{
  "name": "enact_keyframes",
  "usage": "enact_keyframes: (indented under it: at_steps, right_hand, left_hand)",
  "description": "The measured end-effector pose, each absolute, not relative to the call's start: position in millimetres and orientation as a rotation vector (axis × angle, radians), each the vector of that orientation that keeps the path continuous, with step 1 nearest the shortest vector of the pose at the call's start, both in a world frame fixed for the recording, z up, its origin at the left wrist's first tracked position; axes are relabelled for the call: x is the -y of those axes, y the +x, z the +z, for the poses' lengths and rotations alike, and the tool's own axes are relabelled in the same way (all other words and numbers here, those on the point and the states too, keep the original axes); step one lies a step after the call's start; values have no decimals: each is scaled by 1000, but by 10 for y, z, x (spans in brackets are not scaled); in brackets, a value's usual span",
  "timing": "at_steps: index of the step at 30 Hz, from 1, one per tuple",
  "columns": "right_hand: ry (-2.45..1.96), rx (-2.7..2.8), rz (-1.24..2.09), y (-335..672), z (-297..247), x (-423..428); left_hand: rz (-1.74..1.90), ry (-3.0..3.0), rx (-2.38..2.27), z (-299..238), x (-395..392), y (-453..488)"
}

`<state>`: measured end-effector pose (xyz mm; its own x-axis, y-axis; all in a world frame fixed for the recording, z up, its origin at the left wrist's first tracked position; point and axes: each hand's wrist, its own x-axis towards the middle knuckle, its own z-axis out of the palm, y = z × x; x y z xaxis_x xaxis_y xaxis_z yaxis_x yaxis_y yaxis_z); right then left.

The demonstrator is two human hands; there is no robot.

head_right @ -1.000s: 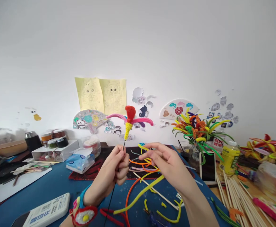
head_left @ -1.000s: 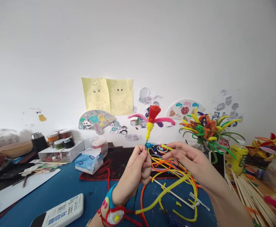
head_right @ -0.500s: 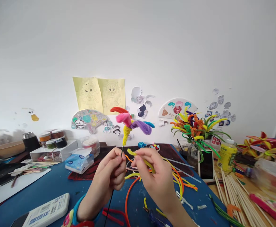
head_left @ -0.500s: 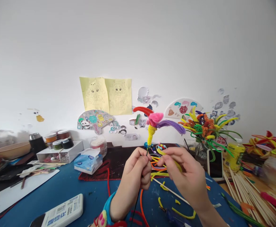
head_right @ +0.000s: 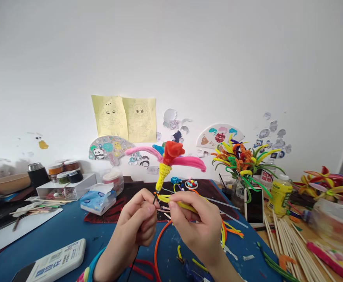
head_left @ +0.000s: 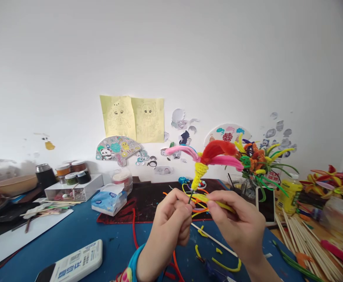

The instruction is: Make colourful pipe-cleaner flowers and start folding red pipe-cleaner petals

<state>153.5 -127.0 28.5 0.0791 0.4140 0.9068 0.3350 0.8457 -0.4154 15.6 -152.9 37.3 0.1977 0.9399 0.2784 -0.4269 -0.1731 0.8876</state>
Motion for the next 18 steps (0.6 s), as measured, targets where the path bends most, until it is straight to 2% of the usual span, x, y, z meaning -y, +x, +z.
enact_keyframes:
  at_steps: [18]
  right_hand:
    - [-591, 1605, 119, 1586, 312, 1222]
  left_hand:
    - [1271, 1188, -560, 348, 1597, 166]
